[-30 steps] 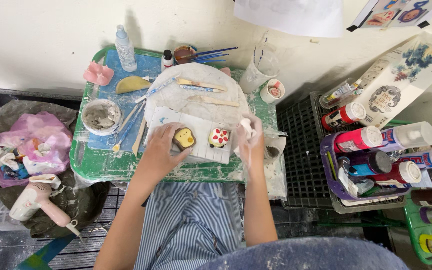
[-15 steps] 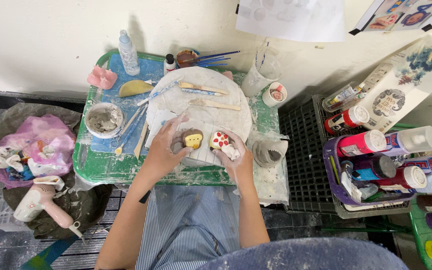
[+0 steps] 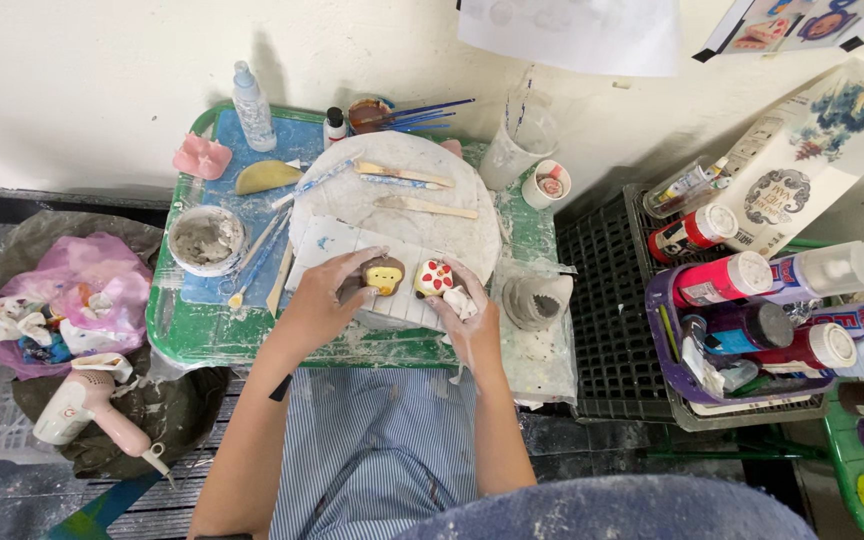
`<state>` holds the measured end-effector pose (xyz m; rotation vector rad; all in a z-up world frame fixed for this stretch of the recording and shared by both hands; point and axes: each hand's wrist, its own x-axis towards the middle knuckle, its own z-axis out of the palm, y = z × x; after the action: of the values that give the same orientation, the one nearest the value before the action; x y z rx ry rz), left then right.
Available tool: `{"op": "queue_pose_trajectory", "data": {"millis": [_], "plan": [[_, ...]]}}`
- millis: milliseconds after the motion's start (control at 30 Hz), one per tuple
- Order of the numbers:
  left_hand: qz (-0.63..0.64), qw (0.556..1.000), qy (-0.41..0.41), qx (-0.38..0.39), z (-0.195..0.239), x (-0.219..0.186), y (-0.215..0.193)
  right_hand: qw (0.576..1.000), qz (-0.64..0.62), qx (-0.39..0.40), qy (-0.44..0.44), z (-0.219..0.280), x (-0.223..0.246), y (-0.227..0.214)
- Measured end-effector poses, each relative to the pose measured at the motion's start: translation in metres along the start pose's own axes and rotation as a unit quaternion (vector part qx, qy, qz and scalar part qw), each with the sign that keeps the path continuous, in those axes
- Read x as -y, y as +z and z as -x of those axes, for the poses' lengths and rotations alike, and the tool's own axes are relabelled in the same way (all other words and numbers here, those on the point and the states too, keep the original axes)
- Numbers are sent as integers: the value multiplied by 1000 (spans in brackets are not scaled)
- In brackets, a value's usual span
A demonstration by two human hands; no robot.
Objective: The person wipes small pottery figurines, then uses a brush to apply paint from a palette to a toast-shaped piece and a mushroom figurine.
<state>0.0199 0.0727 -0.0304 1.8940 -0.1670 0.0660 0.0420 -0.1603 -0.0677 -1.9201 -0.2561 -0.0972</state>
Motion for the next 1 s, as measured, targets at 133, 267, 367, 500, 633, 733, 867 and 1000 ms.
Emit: {"op": "queue_pose_trajectory", "data": {"millis": [133, 267, 367, 500, 633, 733, 867, 1000], "plan": [[7, 1000, -12, -12, 2, 2, 1, 1000, 6, -2, 13, 2, -3, 0], [-1, 1000, -14, -27, 1, 3, 2, 1000, -11, -4, 5, 2, -5, 0], [-7, 999, -3, -36, 2, 5, 3, 1000, -10, -3, 16, 3, -7, -1], [-6, 999, 1, -51, 2, 6, 6, 1000, -18, -1, 3, 3, -8, -2], [-67, 993, -8, -95, 5, 5, 8, 996, -19, 0, 86, 2, -7, -2], [-64, 992, -67, -90, 7, 2, 4, 999, -21, 7, -36, 1, 0, -6], [-50, 991, -91, -88, 9, 1, -4, 995, 95, 14, -26, -6, 13, -11], [33, 988, -93, -118, 11, 9, -2, 993, 118, 17, -2, -11, 17, -9]]}}
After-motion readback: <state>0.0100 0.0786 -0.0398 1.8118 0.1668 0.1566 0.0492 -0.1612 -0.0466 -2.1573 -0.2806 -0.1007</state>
